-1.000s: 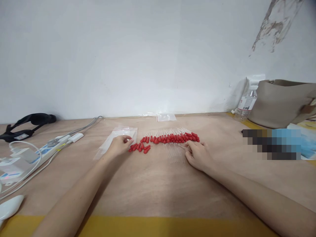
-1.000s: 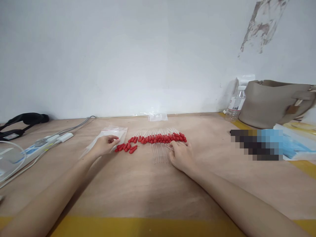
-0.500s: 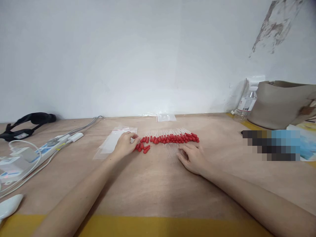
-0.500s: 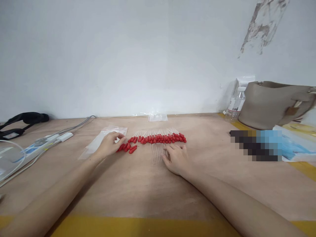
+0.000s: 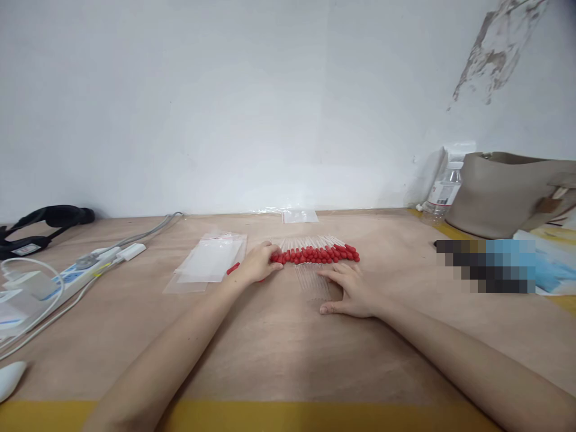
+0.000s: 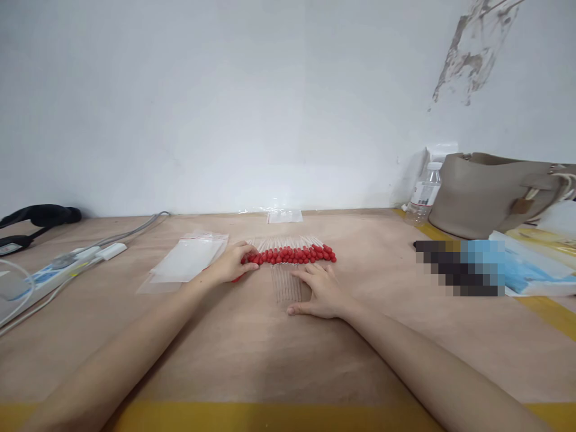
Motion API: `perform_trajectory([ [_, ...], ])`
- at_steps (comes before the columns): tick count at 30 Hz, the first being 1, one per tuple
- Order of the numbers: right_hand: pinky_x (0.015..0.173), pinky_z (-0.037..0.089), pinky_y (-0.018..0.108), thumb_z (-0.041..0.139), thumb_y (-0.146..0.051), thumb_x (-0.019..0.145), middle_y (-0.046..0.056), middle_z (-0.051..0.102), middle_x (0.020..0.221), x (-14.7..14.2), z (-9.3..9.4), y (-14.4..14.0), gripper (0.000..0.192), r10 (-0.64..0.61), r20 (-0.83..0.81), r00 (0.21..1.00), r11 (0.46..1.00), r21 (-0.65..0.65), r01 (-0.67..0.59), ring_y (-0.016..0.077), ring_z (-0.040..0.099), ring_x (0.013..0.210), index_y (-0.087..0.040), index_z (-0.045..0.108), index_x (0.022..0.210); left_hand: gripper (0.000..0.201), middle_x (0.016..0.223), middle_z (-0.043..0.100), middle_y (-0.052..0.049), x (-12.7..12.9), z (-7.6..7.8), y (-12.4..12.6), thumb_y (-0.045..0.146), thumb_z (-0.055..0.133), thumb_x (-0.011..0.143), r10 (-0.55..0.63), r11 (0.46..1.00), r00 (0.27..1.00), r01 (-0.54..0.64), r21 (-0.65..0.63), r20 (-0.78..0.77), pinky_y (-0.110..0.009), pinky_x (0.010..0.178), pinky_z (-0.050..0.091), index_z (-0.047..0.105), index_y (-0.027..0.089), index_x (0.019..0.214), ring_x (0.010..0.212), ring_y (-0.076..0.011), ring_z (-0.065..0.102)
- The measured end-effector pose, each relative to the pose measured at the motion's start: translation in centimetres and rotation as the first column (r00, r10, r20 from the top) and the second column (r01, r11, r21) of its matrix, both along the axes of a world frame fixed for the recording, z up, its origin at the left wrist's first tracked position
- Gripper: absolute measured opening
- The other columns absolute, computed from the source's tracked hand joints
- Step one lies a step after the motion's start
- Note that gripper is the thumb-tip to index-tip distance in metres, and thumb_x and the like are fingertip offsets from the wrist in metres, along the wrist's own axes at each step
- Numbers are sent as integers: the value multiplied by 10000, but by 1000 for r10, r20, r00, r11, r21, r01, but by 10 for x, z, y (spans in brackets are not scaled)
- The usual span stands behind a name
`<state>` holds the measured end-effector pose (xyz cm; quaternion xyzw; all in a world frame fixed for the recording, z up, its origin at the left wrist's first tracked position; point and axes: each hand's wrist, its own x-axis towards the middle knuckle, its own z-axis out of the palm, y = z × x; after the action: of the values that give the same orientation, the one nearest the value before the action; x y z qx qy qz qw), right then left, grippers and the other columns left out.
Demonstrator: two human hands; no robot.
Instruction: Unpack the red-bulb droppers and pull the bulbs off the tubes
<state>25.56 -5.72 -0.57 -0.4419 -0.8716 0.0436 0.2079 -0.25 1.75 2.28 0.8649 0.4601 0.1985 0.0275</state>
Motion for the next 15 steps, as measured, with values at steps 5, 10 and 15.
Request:
perform_trajectory([
  [5,801,328,381,470,-652,694,79,533,990,-7,-1,1,647,22,-8,1000,1000,-20,-22,223,471,917,-229,494,1182,193,790,546,-31,-1,-4,2,309,638,681,18,1000,995,-16,-24,97,-279,657,432,611,171,813,698,-161,536],
  [10,801,328,376,472,-602,731,82,539,997,-13,-3,2,573,24,-19,1000,1000,-1,-24,221,474,924,-226,507,1162,173,760,547,-16,-1,-6,5,289,672,650,18,999,984,-12,-33,177,-272,635,442,609,162,750,648,-141,542],
  [15,803,329,367,474,-563,754,70,544,993,-14,-2,1,519,27,-21,999,1000,7,-27,211,480,934,-238,509,1157,197,775,539,-14,-2,-4,5,234,717,592,35,995,973,-14,-94,227,-270,628,456,609,154,737,635,-132,551],
])
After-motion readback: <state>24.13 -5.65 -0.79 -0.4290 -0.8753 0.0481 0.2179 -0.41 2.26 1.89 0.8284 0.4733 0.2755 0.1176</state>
